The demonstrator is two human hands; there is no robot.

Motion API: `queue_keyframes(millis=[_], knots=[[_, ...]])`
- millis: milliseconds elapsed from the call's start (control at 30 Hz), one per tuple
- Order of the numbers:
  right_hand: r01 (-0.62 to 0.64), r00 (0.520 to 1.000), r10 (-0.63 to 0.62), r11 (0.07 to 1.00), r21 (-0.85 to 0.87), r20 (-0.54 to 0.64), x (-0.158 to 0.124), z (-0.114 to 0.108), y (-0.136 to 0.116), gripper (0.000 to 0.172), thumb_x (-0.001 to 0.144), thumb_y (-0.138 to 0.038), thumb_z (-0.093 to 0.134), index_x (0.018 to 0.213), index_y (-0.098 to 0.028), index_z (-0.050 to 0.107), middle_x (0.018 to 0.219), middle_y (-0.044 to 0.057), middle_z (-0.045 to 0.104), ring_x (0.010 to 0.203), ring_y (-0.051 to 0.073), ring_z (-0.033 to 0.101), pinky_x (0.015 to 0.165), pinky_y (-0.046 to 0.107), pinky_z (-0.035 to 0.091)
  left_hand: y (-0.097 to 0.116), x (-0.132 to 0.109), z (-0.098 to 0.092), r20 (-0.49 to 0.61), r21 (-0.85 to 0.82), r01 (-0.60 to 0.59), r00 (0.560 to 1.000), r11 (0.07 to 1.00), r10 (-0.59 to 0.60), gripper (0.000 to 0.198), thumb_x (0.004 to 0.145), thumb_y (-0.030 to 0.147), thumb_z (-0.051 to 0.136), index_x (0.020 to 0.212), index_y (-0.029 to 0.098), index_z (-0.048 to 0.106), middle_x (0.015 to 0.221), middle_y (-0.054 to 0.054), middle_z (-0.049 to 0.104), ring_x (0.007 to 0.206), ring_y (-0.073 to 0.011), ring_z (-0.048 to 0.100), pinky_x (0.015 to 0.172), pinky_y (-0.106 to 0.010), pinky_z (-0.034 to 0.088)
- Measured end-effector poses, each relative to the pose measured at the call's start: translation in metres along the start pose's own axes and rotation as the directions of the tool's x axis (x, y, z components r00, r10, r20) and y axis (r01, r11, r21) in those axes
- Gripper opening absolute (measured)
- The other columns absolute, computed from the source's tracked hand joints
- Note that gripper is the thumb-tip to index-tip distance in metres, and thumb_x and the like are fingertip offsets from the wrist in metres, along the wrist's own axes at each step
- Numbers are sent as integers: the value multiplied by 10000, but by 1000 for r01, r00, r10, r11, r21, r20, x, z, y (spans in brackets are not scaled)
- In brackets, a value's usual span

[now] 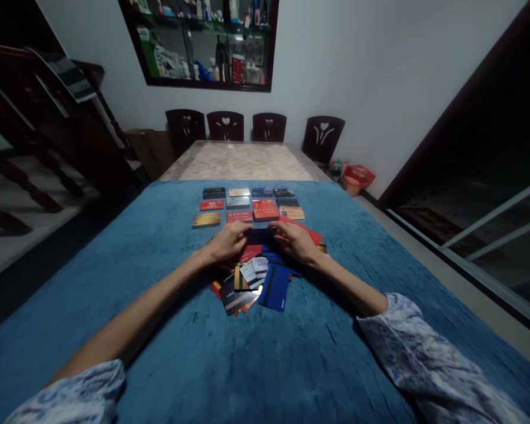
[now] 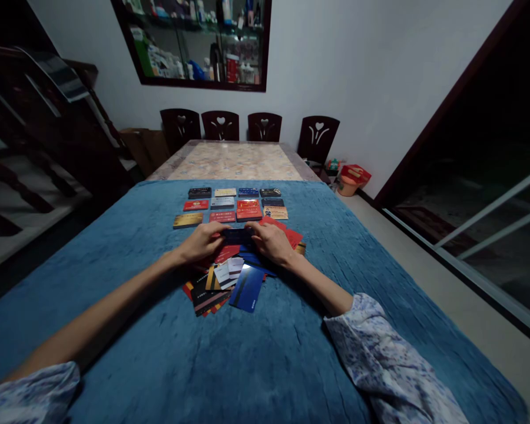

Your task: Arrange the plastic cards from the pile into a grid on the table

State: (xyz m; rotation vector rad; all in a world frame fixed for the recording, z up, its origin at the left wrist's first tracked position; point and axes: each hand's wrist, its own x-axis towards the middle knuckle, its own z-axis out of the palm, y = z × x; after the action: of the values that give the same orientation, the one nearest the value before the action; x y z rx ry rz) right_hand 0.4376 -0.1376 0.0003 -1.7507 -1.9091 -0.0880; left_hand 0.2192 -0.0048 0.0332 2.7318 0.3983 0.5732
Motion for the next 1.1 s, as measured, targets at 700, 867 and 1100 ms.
queue_keyframes(millis=[700, 867, 1100], knots=[[118, 988, -115, 993, -22, 99, 2, 10, 11, 568, 922, -200, 549, 1483, -136, 487, 1133, 172, 601, 1037, 286, 524, 920, 461, 490, -2, -3, 15, 33, 83, 62, 997, 995, -65, 542, 831, 126, 555, 1371, 169, 565, 1212, -122, 715, 1067, -257, 663, 962, -417, 536], [146, 984, -149, 989, 33, 94, 2, 10, 15, 595, 936, -284, 577, 1510, -194, 451, 1141, 155, 582, 1052, 292, 514, 940, 508, 495, -2, -4, 15, 46, 73, 91, 994, 993, -94, 553, 846, 153, 581, 1398, 153, 554, 1259, -138, 704, 1116, -268, 656, 991, -432, 521], [147, 983, -155, 986, 85, 103, 2, 7, 17, 618, 925, -315, 602, 1511, -200, 440, 1129, 136, 570, 1040, 282, 514, 951, 499, 498, -4, -6, 15, 44, -15, 94, 995, 995, -94, 563, 849, 215, 624, 1402, 138, 545, 1269, -151, 696, 1124, -271, 654, 1011, -456, 510]])
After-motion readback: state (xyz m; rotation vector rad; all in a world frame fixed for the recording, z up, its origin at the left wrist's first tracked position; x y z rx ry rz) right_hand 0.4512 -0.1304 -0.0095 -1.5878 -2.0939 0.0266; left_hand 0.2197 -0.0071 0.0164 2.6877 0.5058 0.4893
